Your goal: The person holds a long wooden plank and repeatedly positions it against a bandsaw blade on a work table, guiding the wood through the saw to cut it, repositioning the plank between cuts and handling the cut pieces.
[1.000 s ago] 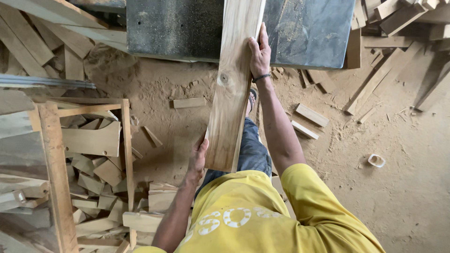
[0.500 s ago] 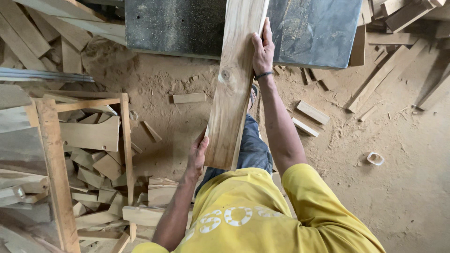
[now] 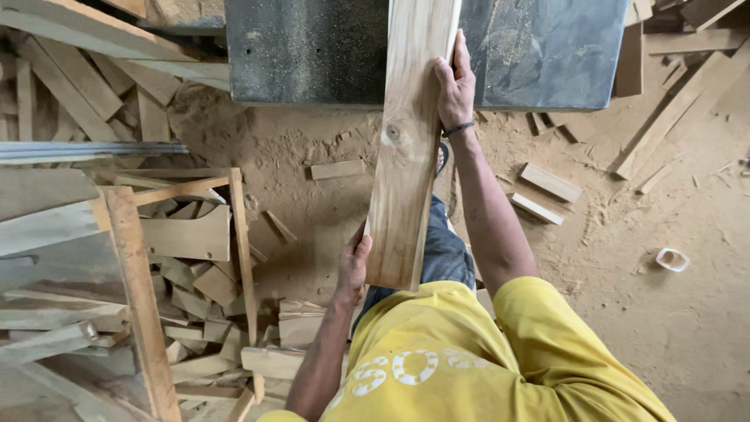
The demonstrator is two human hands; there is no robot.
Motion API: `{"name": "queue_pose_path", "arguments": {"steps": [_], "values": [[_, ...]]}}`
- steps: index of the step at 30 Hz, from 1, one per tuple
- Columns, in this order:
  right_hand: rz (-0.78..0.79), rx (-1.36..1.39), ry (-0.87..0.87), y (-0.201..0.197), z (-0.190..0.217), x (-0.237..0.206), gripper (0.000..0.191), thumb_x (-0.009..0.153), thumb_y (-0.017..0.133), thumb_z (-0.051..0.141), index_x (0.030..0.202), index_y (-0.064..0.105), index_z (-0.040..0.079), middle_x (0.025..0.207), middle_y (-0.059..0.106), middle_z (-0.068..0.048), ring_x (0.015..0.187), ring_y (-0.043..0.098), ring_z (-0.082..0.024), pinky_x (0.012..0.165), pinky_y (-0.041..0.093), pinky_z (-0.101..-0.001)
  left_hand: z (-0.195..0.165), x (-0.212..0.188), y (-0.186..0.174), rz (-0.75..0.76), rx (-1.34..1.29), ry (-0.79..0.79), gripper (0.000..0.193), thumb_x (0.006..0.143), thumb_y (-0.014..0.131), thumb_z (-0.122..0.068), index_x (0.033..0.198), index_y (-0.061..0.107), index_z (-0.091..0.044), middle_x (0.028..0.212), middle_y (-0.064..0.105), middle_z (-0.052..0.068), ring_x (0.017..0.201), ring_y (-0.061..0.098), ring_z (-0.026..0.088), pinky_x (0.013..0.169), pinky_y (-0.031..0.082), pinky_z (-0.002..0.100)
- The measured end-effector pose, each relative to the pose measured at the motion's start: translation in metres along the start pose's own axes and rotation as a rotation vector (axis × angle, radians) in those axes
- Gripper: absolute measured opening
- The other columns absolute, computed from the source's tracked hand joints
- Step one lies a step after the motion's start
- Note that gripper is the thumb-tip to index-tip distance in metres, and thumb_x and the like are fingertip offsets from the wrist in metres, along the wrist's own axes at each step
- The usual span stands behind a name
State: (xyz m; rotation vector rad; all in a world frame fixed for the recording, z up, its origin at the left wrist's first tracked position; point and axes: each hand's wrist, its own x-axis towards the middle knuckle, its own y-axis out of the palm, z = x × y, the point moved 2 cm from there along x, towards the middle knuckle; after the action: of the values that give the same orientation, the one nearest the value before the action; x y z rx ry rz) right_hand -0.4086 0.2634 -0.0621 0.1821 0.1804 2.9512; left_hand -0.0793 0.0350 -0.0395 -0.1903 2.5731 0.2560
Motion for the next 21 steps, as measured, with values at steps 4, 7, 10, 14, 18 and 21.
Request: {"name": "queue_pose_path", "arguments": {"steps": [4, 7, 10, 14, 18, 21], "values": [[0.011, -0.011, -0.017, -0.003, -0.005, 0.001, 0.063, 0.109, 0.059, 0.009, 0.164, 0.028, 0.001, 0.17, 0.035, -0.018, 0.156, 0.041, -0.025, 0.129, 0.04, -0.0366, 0.0, -0.002, 0.006, 0.039, -0.115, 0.0, 0.056, 0.103, 0.059, -0.033, 0.15, 0.051, -0.003, 0.15, 0.056, 0.009, 0.135, 0.053, 0.019, 0.115, 0.041, 0.033], [0.012, 0.003, 0.006, -0.005, -0.006, 0.001, 0.064, 0.109, 0.06, 0.01, 0.164, 0.028, 0.001, 0.169, 0.037, -0.017, 0.154, 0.043, -0.024, 0.127, 0.041, -0.0357, 0.001, -0.002, 0.01, -0.015, -0.013, -0.004, 0.057, 0.103, 0.059, -0.033, 0.15, 0.051, -0.002, 0.151, 0.055, 0.008, 0.138, 0.05, 0.018, 0.116, 0.037, 0.033], [0.021, 0.005, 0.012, -0.008, -0.007, 0.002, 0.064, 0.109, 0.061, 0.01, 0.164, 0.028, 0.001, 0.169, 0.037, -0.017, 0.155, 0.042, -0.024, 0.128, 0.04, -0.0358, 0.001, -0.001, 0.013, -0.007, 0.003, 0.005, 0.056, 0.104, 0.058, -0.033, 0.149, 0.053, -0.001, 0.15, 0.058, 0.01, 0.137, 0.052, 0.02, 0.117, 0.038, 0.035], [0.015, 0.0, 0.008, -0.008, -0.009, 0.003, 0.063, 0.11, 0.061, 0.01, 0.164, 0.03, 0.001, 0.17, 0.037, -0.017, 0.155, 0.043, -0.024, 0.128, 0.04, -0.0362, -0.001, -0.001, 0.014, 0.014, -0.041, 0.032, 0.057, 0.103, 0.059, -0.033, 0.15, 0.052, 0.0, 0.151, 0.056, 0.009, 0.139, 0.05, 0.02, 0.118, 0.036, 0.035], [0.003, -0.029, 0.022, -0.007, -0.012, 0.005, 0.064, 0.109, 0.06, 0.009, 0.164, 0.028, 0.002, 0.169, 0.036, -0.017, 0.155, 0.043, -0.026, 0.128, 0.042, -0.0376, -0.003, 0.001, 0.012, 0.013, -0.06, 0.003, 0.057, 0.103, 0.059, -0.033, 0.15, 0.052, 0.0, 0.151, 0.056, 0.01, 0.138, 0.051, 0.021, 0.117, 0.037, 0.035], [-0.001, -0.036, 0.025, -0.007, -0.012, 0.007, 0.065, 0.108, 0.059, 0.01, 0.164, 0.027, 0.003, 0.17, 0.034, -0.018, 0.156, 0.041, -0.026, 0.129, 0.041, -0.039, -0.002, 0.002, 0.011, -0.003, -0.064, -0.043, 0.057, 0.102, 0.059, -0.033, 0.149, 0.053, -0.001, 0.15, 0.057, 0.01, 0.136, 0.052, 0.021, 0.116, 0.039, 0.036]]}}
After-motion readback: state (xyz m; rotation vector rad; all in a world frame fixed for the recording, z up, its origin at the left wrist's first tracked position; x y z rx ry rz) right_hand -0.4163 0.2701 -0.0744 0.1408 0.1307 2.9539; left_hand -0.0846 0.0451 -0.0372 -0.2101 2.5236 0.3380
